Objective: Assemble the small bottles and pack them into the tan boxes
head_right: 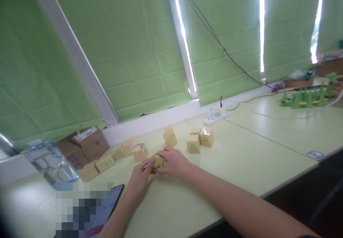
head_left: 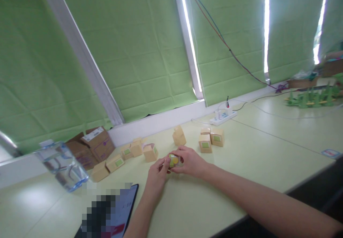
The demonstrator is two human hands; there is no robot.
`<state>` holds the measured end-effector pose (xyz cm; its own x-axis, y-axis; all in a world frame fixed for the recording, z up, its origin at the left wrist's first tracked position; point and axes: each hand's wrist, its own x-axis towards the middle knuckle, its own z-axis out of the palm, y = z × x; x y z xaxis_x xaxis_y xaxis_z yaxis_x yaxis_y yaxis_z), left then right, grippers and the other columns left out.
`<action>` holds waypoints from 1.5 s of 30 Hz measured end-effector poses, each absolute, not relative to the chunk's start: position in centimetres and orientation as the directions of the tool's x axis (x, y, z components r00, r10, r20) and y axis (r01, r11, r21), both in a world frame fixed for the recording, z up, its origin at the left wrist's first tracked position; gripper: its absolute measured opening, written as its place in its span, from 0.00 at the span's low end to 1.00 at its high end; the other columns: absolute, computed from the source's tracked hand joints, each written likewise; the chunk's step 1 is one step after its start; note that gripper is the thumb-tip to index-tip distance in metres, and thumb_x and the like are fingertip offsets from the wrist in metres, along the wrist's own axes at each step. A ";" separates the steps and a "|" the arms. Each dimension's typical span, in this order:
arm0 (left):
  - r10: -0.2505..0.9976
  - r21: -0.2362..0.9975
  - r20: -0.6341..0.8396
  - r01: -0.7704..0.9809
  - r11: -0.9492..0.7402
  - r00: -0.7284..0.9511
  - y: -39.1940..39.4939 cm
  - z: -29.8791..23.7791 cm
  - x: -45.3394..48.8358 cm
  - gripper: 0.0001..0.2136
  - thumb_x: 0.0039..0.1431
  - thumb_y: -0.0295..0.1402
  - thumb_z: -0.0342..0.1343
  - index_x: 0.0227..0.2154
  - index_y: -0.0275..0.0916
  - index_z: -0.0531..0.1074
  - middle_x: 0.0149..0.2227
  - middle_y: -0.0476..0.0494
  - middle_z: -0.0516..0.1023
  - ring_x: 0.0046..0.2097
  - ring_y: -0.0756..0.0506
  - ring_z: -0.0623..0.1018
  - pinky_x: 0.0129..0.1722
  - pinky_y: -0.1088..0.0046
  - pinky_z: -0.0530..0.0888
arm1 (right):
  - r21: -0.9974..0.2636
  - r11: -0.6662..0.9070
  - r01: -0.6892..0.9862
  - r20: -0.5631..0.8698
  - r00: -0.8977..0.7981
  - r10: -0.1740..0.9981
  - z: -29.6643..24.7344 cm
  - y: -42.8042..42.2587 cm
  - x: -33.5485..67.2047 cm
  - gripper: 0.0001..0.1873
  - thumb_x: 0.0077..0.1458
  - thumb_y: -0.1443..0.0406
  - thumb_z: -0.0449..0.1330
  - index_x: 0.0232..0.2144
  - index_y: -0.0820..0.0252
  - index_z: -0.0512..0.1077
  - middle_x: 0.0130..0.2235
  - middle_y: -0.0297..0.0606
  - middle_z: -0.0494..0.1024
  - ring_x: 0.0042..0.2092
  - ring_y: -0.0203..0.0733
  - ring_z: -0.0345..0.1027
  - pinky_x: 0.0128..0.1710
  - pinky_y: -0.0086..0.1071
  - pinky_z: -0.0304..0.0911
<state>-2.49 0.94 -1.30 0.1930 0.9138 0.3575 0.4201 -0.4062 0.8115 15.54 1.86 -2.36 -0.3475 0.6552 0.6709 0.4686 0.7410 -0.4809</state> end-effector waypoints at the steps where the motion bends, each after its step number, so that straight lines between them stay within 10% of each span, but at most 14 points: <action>1: 0.915 0.826 0.354 0.394 -0.403 0.193 0.6 -1.1 -2.1 0.22 0.59 0.48 0.53 0.43 0.34 0.78 0.40 0.38 0.82 0.36 0.43 0.79 0.37 0.68 0.76 | -0.497 0.727 0.475 0.668 -0.326 0.669 -2.3 1.8 15.4 0.22 0.47 0.58 0.69 0.45 0.56 0.75 0.37 0.37 0.74 0.37 0.40 0.68 0.40 0.32 0.65; 10: 0.943 0.924 0.320 0.190 -0.333 0.094 0.3 -0.6 -1.5 0.25 0.51 0.45 0.63 0.48 0.35 0.75 0.44 0.39 0.81 0.40 0.42 0.80 0.39 0.68 0.76 | -0.589 0.720 0.367 0.643 -0.328 0.692 -1.3 1.7 16.2 0.35 0.42 0.54 0.71 0.53 0.54 0.69 0.47 0.39 0.74 0.41 0.41 0.70 0.42 0.34 0.67; 21: 0.904 0.710 0.423 0.597 -0.374 0.064 1.0 -2.0 -2.3 0.26 0.50 0.43 0.62 0.51 0.38 0.73 0.45 0.37 0.79 0.37 0.42 0.77 0.36 0.66 0.72 | -0.583 0.628 0.515 0.608 -0.237 0.758 -3.3 4.7 18.1 0.35 0.46 0.65 0.67 0.58 0.58 0.66 0.57 0.46 0.69 0.57 0.49 0.64 0.58 0.43 0.59; 37: 0.869 0.651 0.495 0.653 -0.387 0.022 1.9 -2.1 -3.0 0.22 0.58 0.43 0.53 0.52 0.39 0.71 0.49 0.35 0.76 0.44 0.39 0.77 0.45 0.60 0.72 | -0.680 0.567 0.464 0.517 -0.245 0.820 -3.9 4.8 17.3 0.20 0.56 0.62 0.59 0.51 0.59 0.71 0.48 0.45 0.75 0.40 0.42 0.73 0.43 0.35 0.69; 45: 0.717 0.329 0.693 0.919 -0.219 -0.077 6.1 0.5 -6.4 0.21 0.58 0.38 0.51 0.53 0.38 0.69 0.51 0.34 0.74 0.57 0.33 0.68 0.58 0.52 0.62 | -0.656 0.574 0.491 0.533 -0.237 0.812 -3.5 4.6 17.4 0.20 0.57 0.60 0.59 0.51 0.57 0.70 0.49 0.44 0.74 0.47 0.46 0.70 0.48 0.39 0.66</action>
